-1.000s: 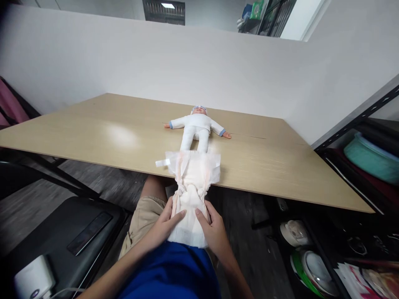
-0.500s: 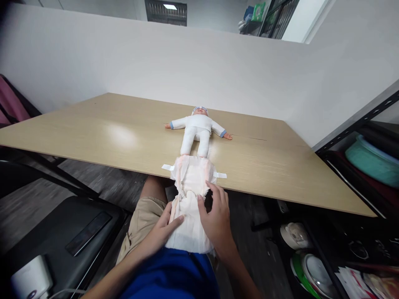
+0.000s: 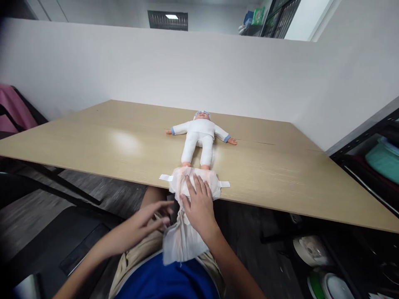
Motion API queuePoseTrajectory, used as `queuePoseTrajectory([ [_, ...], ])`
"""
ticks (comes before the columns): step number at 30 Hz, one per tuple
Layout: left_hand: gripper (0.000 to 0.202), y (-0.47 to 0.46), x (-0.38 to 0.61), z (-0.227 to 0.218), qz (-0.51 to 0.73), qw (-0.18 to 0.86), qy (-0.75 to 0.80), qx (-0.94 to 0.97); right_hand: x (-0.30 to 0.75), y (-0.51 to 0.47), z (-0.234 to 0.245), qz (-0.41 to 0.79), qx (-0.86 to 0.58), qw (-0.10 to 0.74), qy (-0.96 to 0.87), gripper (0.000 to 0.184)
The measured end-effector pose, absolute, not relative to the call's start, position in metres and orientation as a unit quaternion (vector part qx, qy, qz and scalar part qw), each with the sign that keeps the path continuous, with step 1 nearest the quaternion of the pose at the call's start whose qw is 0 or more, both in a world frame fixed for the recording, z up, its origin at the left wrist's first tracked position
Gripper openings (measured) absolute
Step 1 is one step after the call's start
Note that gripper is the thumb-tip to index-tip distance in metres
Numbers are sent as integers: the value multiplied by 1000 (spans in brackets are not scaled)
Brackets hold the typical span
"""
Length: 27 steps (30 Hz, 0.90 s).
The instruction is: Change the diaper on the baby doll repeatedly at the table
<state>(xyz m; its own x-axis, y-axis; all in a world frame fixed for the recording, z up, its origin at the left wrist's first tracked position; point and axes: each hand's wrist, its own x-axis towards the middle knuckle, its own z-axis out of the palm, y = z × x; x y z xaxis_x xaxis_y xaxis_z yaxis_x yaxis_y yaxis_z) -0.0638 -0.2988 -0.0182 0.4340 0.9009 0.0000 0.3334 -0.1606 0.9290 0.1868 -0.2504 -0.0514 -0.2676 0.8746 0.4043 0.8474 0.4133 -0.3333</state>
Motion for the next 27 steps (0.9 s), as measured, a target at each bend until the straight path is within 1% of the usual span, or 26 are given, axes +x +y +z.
queuePoseTrajectory([
  [2,41,-259,-72,2,354,365,447,736,187,-251,-53,20,-541,271,-796,63],
  [4,36,-214,-69,21,385,259,446,765,187,-251,-53,14,-540,272,-797,64],
  [6,36,-167,-57,35,377,148,421,812,188,-250,-52,9,-538,272,-798,64],
  [8,47,-126,-40,42,305,79,379,870,188,-249,-52,8,-537,270,-799,63],
  [12,74,-70,-3,38,140,44,236,961,190,-249,-53,9,-540,268,-798,65],
  [15,96,-47,20,31,78,22,138,987,191,-250,-52,13,-543,266,-796,66],
  [17,103,-37,32,29,58,-14,92,994,192,-251,-49,17,-548,258,-796,64],
  [18,102,-34,36,29,49,-35,72,996,192,-252,-47,20,-551,252,-795,62],
  [19,96,-31,41,30,46,-52,56,996,192,-253,-45,24,-553,246,-796,61],
  [20,86,-29,44,30,48,-63,43,996,193,-254,-42,28,-555,241,-796,60],
  [23,47,-25,54,33,82,-72,21,994,195,-255,-36,39,-559,231,-795,61],
  [25,38,-23,59,37,87,-75,8,993,198,-254,-33,43,-556,227,-798,63],
  [27,37,-22,63,43,87,-60,-5,994,202,-251,-32,47,-548,218,-806,65],
])
